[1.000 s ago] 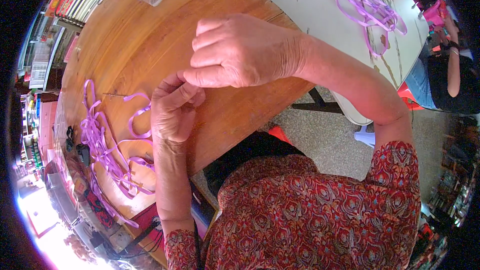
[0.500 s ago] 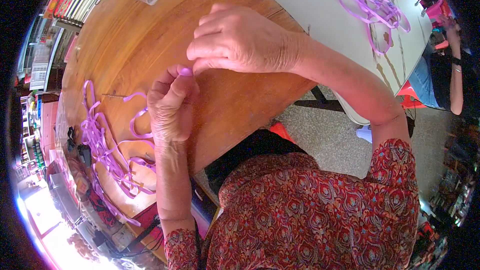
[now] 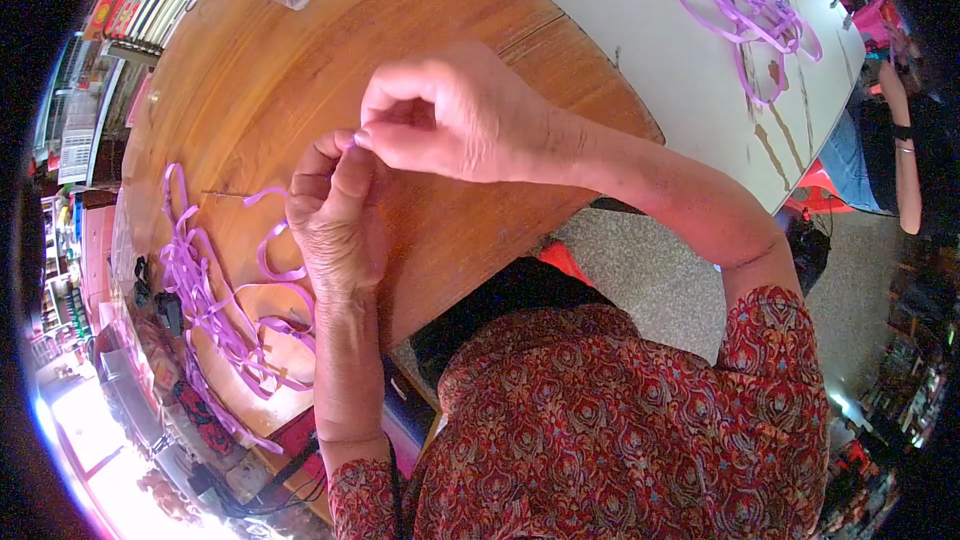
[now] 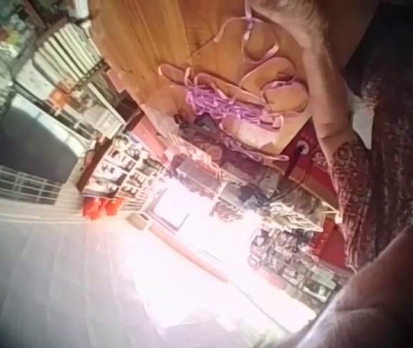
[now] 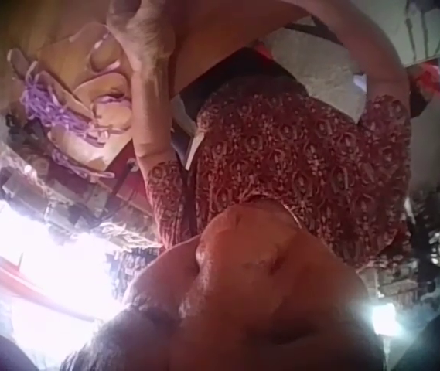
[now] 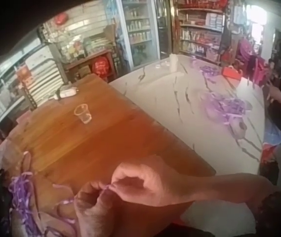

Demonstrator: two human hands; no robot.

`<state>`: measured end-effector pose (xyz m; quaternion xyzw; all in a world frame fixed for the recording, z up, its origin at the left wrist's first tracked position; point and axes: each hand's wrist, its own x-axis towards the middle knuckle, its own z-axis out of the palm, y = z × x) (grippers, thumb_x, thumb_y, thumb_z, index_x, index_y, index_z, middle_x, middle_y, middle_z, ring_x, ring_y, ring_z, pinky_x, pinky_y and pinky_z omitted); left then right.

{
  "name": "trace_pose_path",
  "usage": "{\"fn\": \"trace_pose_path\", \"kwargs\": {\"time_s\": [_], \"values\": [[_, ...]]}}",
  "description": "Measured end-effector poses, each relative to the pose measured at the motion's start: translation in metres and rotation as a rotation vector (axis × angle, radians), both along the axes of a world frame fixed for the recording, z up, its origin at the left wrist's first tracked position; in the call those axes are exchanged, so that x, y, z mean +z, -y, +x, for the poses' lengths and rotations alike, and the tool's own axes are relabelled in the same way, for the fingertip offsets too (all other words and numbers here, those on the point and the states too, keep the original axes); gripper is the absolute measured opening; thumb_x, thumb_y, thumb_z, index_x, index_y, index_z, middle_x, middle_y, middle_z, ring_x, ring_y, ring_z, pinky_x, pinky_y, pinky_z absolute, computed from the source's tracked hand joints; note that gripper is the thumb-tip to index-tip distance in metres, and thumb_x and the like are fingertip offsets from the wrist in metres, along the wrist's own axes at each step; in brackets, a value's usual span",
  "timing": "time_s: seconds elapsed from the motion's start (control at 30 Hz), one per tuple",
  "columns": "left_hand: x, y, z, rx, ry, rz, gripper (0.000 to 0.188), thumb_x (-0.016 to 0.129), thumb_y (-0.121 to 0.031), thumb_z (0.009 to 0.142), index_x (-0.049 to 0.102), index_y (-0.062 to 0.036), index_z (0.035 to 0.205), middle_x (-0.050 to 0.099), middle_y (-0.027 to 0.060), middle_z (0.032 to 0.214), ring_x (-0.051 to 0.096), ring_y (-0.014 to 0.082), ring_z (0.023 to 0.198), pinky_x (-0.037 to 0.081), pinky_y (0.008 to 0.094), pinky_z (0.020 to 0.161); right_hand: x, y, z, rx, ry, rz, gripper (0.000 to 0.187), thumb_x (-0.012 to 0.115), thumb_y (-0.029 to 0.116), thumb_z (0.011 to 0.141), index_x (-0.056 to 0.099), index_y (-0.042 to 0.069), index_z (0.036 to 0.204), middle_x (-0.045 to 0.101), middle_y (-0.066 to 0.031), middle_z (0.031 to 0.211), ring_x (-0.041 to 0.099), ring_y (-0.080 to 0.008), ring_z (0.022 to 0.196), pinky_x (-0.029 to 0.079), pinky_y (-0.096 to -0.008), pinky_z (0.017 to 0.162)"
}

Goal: The person rolls a purple ribbon into a small coil by hand, then unrolls it and repeats the process with another section of the ribbon.

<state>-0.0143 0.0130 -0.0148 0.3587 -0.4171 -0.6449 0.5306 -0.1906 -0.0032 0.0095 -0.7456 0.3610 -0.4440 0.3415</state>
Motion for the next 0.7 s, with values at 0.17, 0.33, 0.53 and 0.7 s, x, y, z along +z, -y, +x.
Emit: {"fn": "trace_pose_path", "kwargs": {"time_s": [0.17,0.33,0.53,0.7], "values": [[0.005,-0.005,-0.005,-0.038,-0.291,0.044,0.009,0.061,0.000,0.086,0.061,-0.0015,0.095,0.062,0.0020,0.091,0.056,0.0103,0.084,0.045,0.0260,0.078,0.001,0.001,0.002,0.151,0.443,0.619,0.013,0.063,0.015,0.086,0.062,0.002,0.083,0.056,0.0019,0.073,0.051,-0.0065,0.069,0.042,-0.0216,0.063],[0.002,-0.007,-0.003,-0.133,-0.446,0.105,0.010,0.060,-0.003,0.087,0.061,-0.0030,0.097,0.063,0.0039,0.094,0.058,0.0142,0.089,0.048,0.0327,0.085,-0.006,0.002,0.005,0.294,0.714,0.866,0.013,0.061,0.014,0.086,0.061,0.001,0.085,0.052,0.0031,0.071,0.045,-0.0064,0.067,0.038,-0.0203,0.065],[0.005,-0.007,-0.003,-0.108,-0.416,0.068,0.011,0.062,-0.002,0.086,0.062,-0.0034,0.096,0.061,0.0032,0.094,0.057,0.0131,0.087,0.047,0.0290,0.082,-0.002,-0.002,0.005,0.320,0.720,0.813,0.013,0.061,0.014,0.086,0.060,0.001,0.085,0.052,0.0028,0.073,0.045,-0.0062,0.067,0.038,-0.0203,0.063],[0.005,-0.006,-0.003,-0.051,-0.222,-0.112,0.010,0.063,0.001,0.084,0.063,-0.0028,0.093,0.058,0.0012,0.090,0.053,0.0098,0.084,0.042,0.0241,0.078,0.005,-0.006,0.005,0.256,0.630,0.701,0.013,0.060,0.014,0.086,0.061,0.001,0.087,0.052,0.0028,0.073,0.044,-0.0058,0.067,0.037,-0.0201,0.062]]}}
